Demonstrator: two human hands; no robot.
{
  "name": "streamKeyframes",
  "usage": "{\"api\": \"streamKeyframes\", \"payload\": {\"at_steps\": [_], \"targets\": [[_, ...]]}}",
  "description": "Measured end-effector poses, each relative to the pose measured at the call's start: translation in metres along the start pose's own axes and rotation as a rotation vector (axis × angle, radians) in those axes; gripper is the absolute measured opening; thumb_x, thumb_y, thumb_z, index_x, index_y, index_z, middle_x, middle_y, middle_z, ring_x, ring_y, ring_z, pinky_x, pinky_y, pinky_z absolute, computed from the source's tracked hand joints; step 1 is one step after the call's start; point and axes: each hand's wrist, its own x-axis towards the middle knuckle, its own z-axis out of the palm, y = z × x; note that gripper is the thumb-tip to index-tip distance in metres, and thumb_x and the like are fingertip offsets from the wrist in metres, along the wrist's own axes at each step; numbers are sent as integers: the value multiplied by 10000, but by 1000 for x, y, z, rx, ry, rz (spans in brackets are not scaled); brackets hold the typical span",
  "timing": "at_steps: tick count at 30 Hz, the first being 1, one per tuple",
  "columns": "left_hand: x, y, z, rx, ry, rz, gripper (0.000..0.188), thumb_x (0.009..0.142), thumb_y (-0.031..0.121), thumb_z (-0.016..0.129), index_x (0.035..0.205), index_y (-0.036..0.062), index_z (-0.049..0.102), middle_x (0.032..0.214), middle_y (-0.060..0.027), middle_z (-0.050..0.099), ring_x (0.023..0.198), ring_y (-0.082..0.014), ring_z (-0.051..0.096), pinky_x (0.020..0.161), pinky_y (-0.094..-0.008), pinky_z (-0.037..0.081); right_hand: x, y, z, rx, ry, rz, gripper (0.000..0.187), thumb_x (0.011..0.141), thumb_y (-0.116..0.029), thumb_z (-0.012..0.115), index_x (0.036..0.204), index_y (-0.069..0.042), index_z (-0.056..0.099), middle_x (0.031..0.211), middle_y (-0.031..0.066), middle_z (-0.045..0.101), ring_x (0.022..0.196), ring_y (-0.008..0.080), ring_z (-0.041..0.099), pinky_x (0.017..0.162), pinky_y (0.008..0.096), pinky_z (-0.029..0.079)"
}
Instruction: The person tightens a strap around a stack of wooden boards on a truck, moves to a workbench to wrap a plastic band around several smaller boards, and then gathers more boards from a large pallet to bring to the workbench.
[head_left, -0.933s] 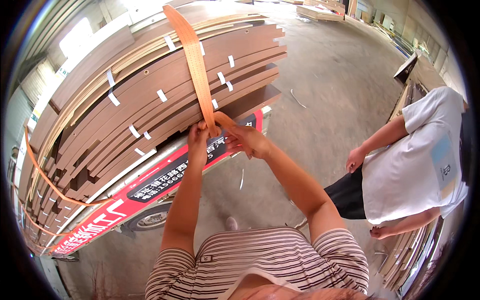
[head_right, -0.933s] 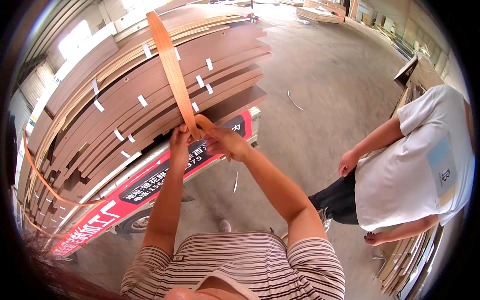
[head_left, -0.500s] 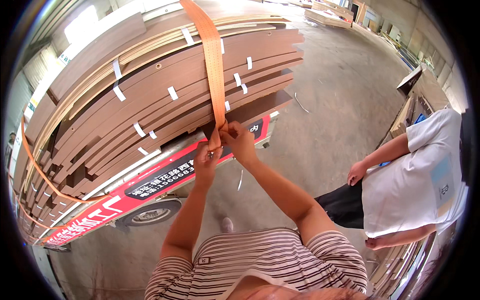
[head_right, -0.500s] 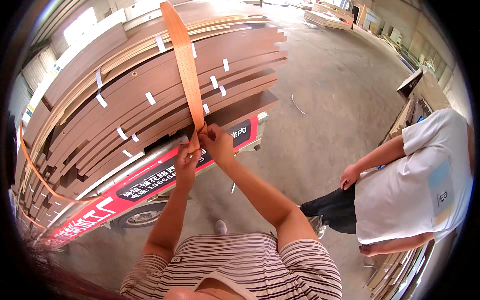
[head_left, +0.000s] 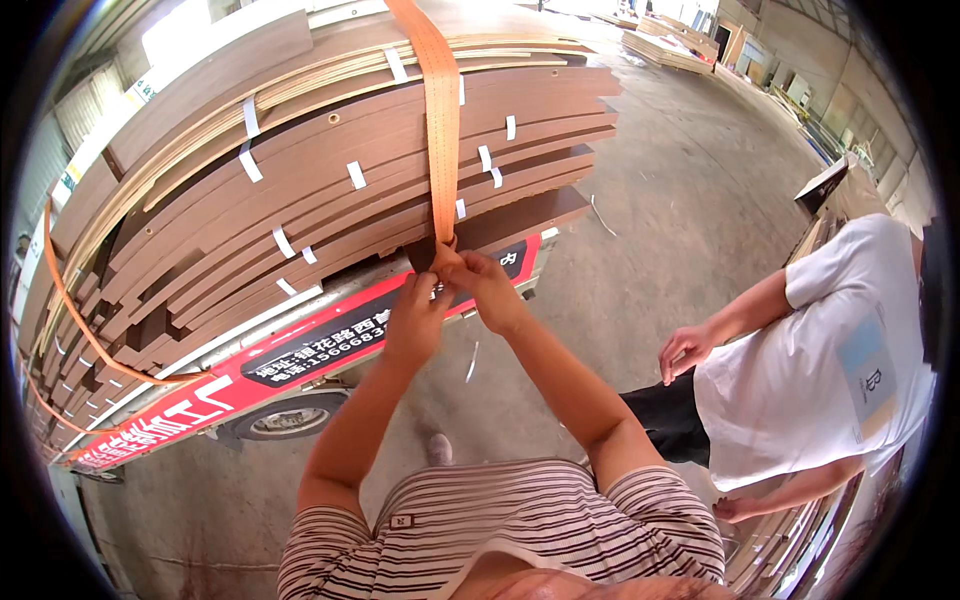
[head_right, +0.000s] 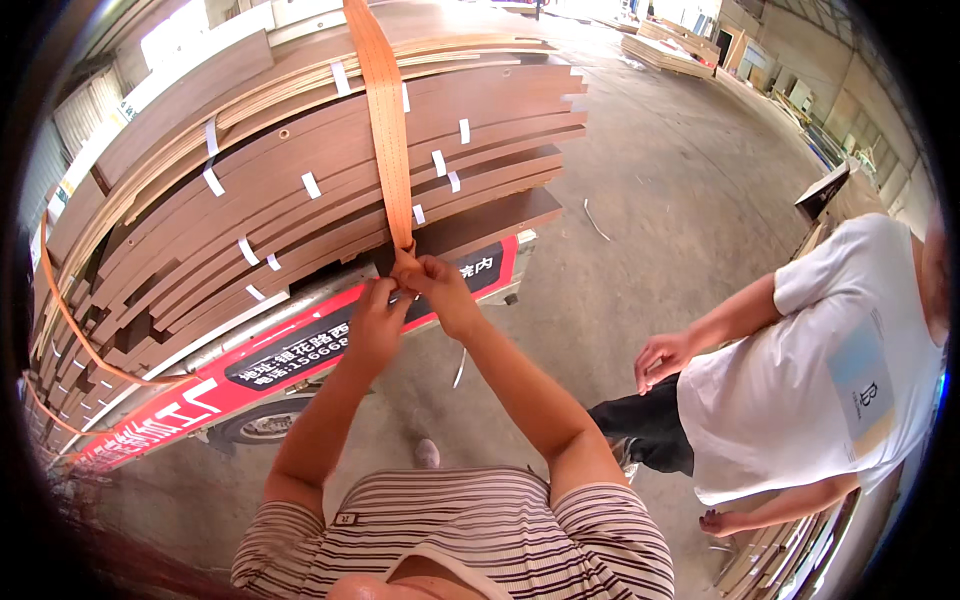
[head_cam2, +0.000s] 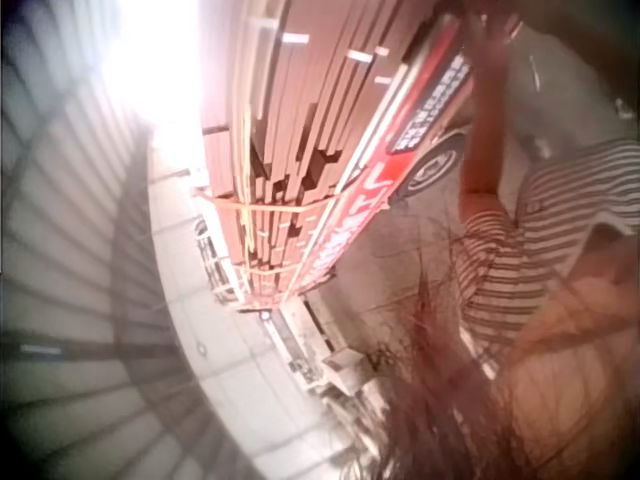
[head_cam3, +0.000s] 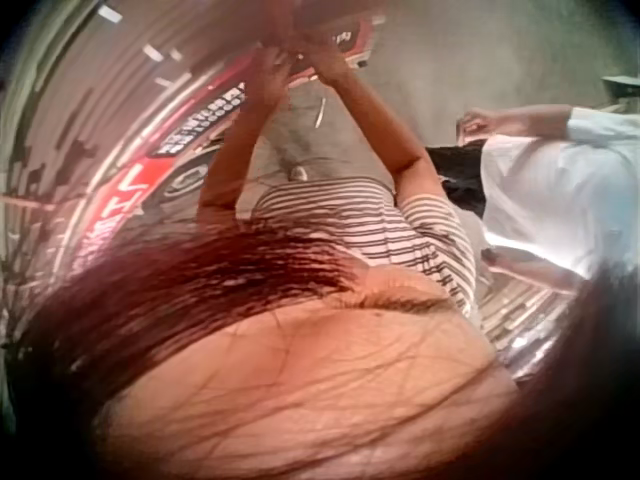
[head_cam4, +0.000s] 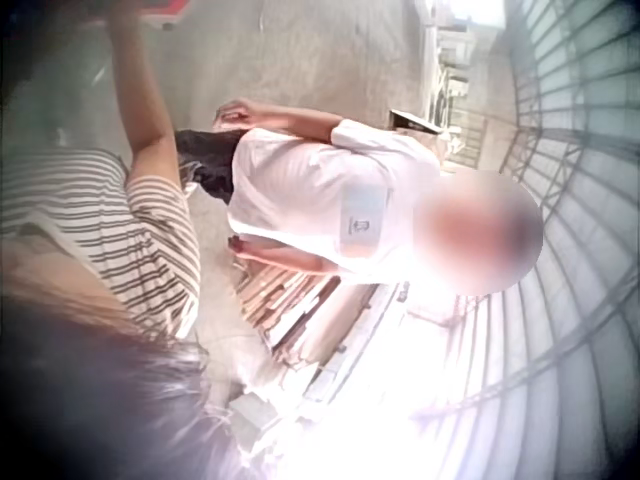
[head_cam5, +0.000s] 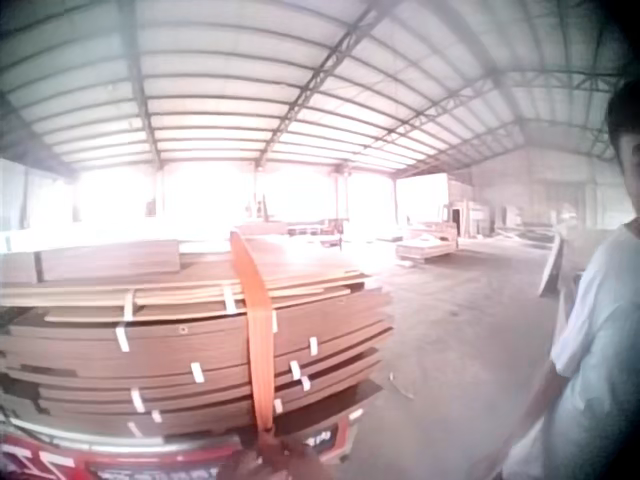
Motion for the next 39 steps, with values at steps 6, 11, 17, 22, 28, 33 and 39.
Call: {"api": "streamKeyframes", "payload": {"at_steps": [6, 11, 17, 22, 28, 33, 39], "targets": [[18, -23, -39, 15, -29, 203, 210, 737, 66, 646, 947, 73, 646, 856, -77, 545, 766, -263, 559, 674, -361, 485, 4, -4, 3, 184, -81, 44, 159, 867, -166, 588, 972, -76, 509, 950, 15, 578, 889, 111, 528, 801, 247, 389], [26, -28, -52, 24, 133, 372, 193, 731, 22, 644, 922, 50, 641, 922, -86, 584, 812, -262, 574, 684, -368, 495, 6, -6, 12, 262, -130, -1, 148, 893, -193, 573, 922, -83, 479, 887, -1, 547, 839, 92, 513, 746, 240, 391], [15, -29, -34, -268, 144, 225, 157, 747, -22, 604, 892, 36, 623, 1046, -91, 616, 992, -280, 578, 806, -355, 499, 2, 1, 9, 199, -55, -60, 138, 908, -201, 571, 864, -93, 496, 853, -4, 552, 793, 88, 524, 739, 250, 426], [13, -25, -37, -556, 84, 59, 95, 817, -52, 548, 880, 12, 579, 1031, -125, 630, 1012, -280, 588, 821, -340, 507, 3, -4, 10, 122, 63, -33, 177, 897, -241, 594, 872, -80, 525, 831, -5, 564, 782, 88, 546, 714, 259, 471], [-9, -21, -33, -501, -8, 34, 59, 814, -16, 573, 865, 10, 585, 920, -137, 646, 881, -280, 623, 770, -334, 510, 34, -10, -31, -453, -69, -3, 203, 880, -190, 599, 900, -7, 514, 851, 81, 586, 781, 132, 581, 684, 276, 487], [-44, -20, -23, -407, -76, 136, 81, 771, 21, 617, 846, 52, 605, 914, -103, 641, 854, -268, 609, 739, -355, 506, 4, 33, -3, -267, 301, -46, 266, 869, -245, 611, 943, -22, 485, 811, 45, 558, 774, 120, 567, 667, 271, 478], [-53, 0, -12, -348, -45, 88, 107, 732, 27, 628, 828, 68, 604, 896, -64, 625, 861, -257, 595, 732, -335, 498, -4, 43, 30, 389, 87, 220, 268, 938, -303, 492, 826, -60, 503, 708, -15, 477, 611, 78, 428, 538, 238, 363]]}}
